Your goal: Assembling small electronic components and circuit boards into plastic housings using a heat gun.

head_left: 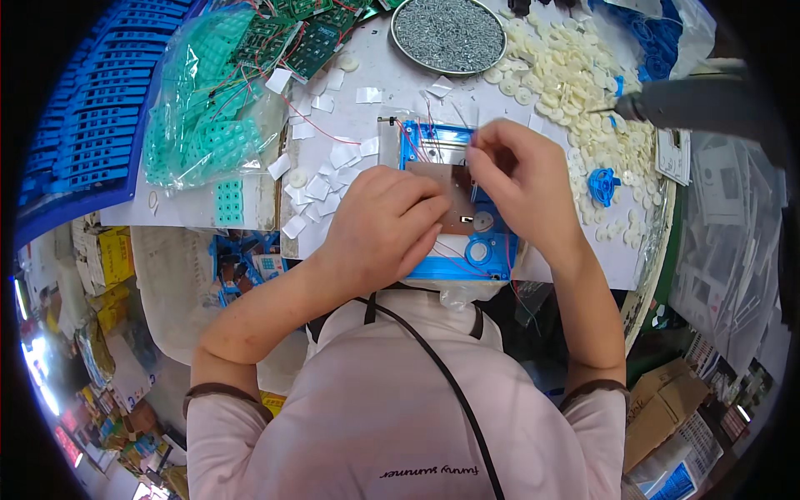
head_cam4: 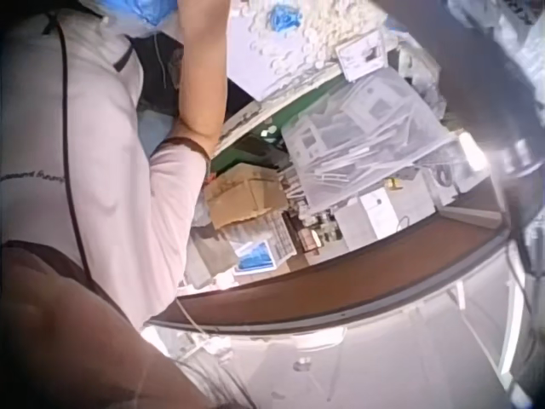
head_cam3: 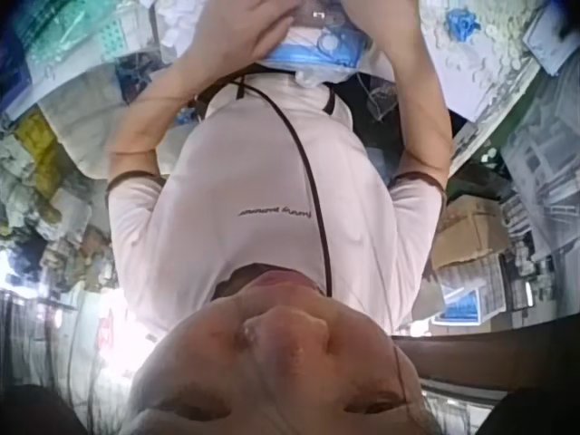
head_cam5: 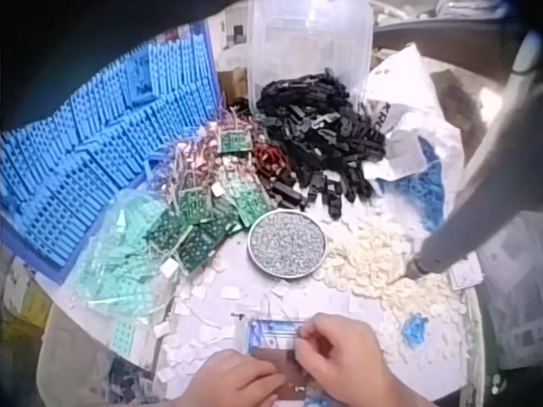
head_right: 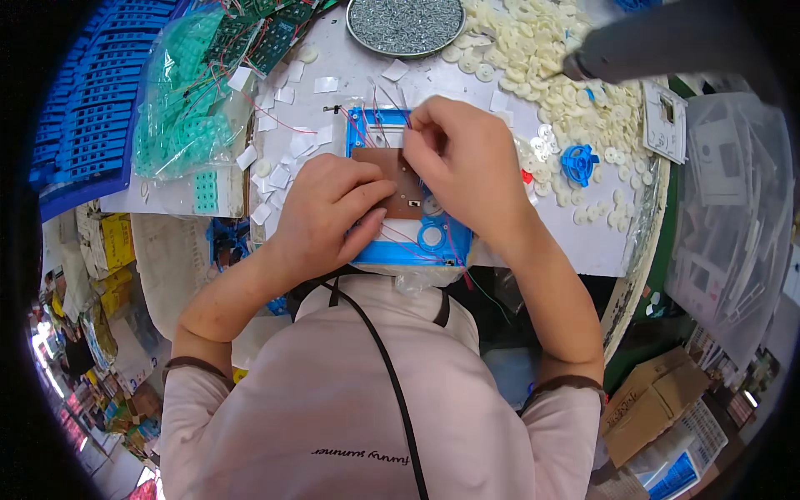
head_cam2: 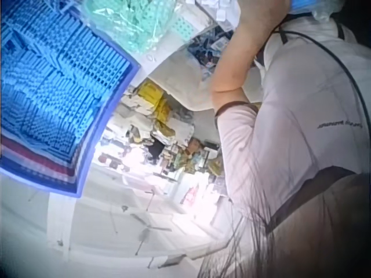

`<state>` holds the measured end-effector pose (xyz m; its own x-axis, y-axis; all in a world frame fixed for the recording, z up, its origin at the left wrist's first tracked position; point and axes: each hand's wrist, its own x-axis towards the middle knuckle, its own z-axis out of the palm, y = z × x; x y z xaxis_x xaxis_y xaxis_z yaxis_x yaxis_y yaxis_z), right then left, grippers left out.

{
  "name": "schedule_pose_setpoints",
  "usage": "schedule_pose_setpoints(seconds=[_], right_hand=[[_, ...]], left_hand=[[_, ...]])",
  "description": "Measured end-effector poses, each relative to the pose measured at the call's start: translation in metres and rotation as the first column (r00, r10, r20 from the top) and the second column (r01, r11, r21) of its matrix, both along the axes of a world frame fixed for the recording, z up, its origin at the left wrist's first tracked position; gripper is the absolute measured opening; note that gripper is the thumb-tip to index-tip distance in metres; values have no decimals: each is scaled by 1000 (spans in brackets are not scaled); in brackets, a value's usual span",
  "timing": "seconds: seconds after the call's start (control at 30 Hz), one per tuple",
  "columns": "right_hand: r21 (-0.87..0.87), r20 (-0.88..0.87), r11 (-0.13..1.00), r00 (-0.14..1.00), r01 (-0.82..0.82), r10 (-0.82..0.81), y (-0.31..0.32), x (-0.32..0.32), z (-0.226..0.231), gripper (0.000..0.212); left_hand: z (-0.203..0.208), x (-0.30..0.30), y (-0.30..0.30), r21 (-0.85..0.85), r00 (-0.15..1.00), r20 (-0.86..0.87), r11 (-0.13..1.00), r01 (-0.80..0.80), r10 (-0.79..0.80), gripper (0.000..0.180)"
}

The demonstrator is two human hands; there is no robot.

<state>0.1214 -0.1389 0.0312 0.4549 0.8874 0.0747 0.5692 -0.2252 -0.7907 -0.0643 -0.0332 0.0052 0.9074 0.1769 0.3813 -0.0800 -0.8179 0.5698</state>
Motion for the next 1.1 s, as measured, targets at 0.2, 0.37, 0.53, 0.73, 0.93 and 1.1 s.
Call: schedule_pose_setpoints(seconds=[0.2,0.37,0.53,0.73,0.93,1.1], right_hand=[[84,457,967,872,-239,175,-41,-30,-2,16],[4,423,965,875,-263,237,-48,-31,-2,23],[-464,220,857,908,-224,357,-70,-3,51,27],[-177,526,952,794,-249,305,-34,23,38,27],[-169,470,885,754,-434,459,-15,36,10,18],[-259,493,821,661,-509,566,-8,41,19,12]], left_hand=[[-2,10,-1,-43,997,2,996,-72,73,38],[1,11,0,68,995,-96,998,7,-1,43],[2,9,4,12,994,-109,1000,24,-23,46],[-1,9,3,33,997,-80,999,15,-13,47],[-5,9,3,-30,999,-43,999,10,-12,48],[-9,7,2,-39,1000,-17,999,-18,17,49]])
